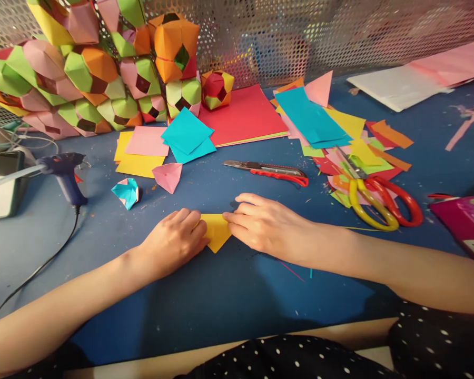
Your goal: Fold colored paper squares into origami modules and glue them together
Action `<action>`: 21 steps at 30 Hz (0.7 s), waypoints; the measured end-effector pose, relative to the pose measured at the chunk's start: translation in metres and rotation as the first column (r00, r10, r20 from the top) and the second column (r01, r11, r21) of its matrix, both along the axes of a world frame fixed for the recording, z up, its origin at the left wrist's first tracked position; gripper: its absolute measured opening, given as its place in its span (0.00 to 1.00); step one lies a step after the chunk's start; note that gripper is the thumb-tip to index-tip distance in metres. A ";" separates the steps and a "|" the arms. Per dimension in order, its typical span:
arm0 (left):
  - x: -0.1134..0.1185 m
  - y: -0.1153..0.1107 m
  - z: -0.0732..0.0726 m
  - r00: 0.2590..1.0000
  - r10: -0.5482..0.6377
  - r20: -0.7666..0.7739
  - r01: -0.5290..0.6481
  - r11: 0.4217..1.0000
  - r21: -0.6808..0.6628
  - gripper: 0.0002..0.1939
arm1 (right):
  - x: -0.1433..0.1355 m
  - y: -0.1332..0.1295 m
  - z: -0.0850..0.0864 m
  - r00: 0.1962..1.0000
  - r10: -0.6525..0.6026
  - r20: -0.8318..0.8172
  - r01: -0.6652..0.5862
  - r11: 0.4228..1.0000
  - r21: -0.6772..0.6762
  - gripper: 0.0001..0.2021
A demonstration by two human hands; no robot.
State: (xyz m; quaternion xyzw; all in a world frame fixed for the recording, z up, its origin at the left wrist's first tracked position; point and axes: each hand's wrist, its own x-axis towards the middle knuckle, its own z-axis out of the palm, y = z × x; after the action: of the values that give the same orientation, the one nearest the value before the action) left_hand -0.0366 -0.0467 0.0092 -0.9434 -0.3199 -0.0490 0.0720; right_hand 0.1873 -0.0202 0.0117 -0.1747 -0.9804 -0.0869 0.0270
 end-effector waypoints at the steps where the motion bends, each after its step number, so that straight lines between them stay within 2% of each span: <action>1: 0.000 -0.001 0.002 0.999 0.026 -0.020 -0.025 1.000 0.017 0.12 | 0.001 -0.001 0.001 1.000 -0.013 0.020 0.013 1.000 0.007 0.12; 6: -0.002 -0.004 0.005 0.991 0.103 -0.085 -0.095 0.991 0.092 0.14 | 0.004 -0.006 0.017 0.986 -0.051 0.158 0.053 0.999 -0.012 0.12; 10: -0.007 -0.001 0.008 0.985 0.144 -0.096 -0.136 0.986 0.093 0.17 | 0.007 -0.006 0.030 0.967 -0.069 0.246 0.086 0.994 -0.061 0.13; 14: -0.012 0.002 0.012 0.989 0.150 0.005 -0.151 0.988 0.032 0.23 | 0.014 -0.002 0.028 0.979 -0.138 0.152 0.147 0.988 -0.048 0.11; 17: -0.010 0.003 0.011 0.991 0.054 0.125 -0.047 0.997 -0.055 0.28 | 0.016 0.001 0.025 0.989 -0.140 0.047 0.143 0.988 -0.059 0.09; 19: -0.007 0.004 0.007 0.983 0.015 0.184 0.003 0.996 -0.092 0.25 | 0.014 0.002 0.024 0.991 -0.131 -0.018 0.129 0.988 -0.086 0.09; 21: -0.003 0.006 0.001 0.972 0.012 0.233 0.010 0.995 -0.094 0.15 | 0.010 0.003 0.023 0.985 -0.136 -0.105 0.125 0.986 -0.107 0.09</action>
State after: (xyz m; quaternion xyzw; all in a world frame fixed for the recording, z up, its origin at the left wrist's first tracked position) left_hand -0.0396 -0.0410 0.0106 -0.9334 -0.3286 -0.1441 -0.0109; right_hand 0.1976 -0.0168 0.0344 -0.2445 -0.9669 -0.0293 0.0673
